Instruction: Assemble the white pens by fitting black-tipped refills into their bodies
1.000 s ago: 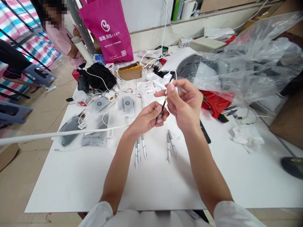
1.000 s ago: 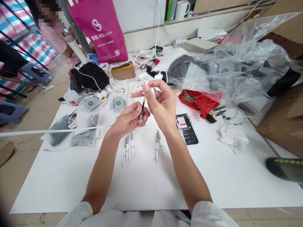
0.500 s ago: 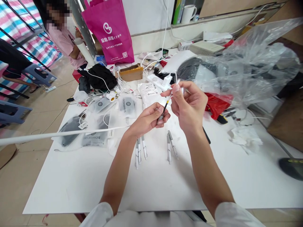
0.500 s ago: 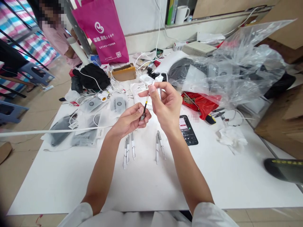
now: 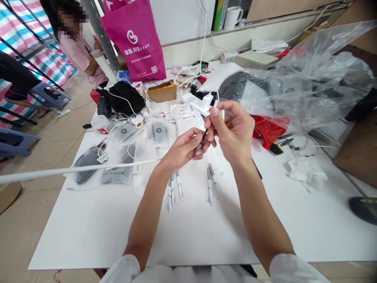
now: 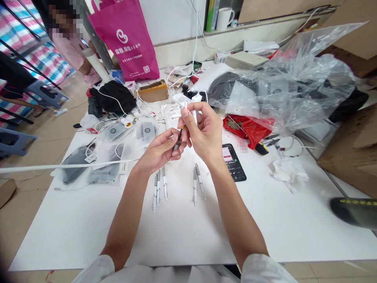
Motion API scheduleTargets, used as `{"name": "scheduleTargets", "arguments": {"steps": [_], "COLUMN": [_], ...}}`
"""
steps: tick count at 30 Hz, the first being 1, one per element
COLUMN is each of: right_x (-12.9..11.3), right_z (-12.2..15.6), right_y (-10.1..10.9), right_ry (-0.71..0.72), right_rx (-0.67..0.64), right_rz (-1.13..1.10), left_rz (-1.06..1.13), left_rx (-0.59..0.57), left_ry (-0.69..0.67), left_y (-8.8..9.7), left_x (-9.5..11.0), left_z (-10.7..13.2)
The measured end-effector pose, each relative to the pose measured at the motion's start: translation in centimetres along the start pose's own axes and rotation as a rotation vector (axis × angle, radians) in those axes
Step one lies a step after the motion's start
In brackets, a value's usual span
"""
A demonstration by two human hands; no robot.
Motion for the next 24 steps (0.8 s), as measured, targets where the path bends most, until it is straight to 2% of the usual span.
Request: {"name": "scheduleTargets", "arguments": {"steps": [3, 6, 11, 14, 18, 24], "right_x": [0.2, 1.4, 5.0, 6.6, 7.3, 7.6], "right_z": [-0.2, -0.6, -0.9, -0.8, -0.4, -0.3], "right_y": [0.4, 0.9, 0.4, -0.6, -1.4, -0.9], "right_ry": [0.008, -0.023, -0.121, -0.208, -0.262, -0.274], "right_rx": [0.052, 0.083, 0.177, 0.26, 0.346, 0.406], "right_rz": [-0.038, -0.088, -0.27, -0.446, -0.612, -0.662], "left_rz": [-0.05, -0.229, -0.751, -0.992, -1.067, -1.121], "left_rx": [0.037, 0.106, 0.423, 0.535, 0.608, 0.628], "left_ry": [-0.05, -0.085, -0.227, -0.321, -0.386, -0.427], "left_y": [0.4, 1.2, 2.0, 1.8, 1.8, 2.3], "left_x": [0.3, 0.8, 2.0, 2.8, 3.4, 4.1], "left_z": [0.1, 0.5, 1.9, 2.5, 2.9, 3.3]}}
Point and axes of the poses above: each hand's wrist, its own z-axis away from the middle knuckle, its own y-axis out of the back of the hand, x = y × z, the point moved 2 cm from there along -z, towards the middle knuckle, and after that the axes turned 10 degrees about -x, right-handed, at the moved point
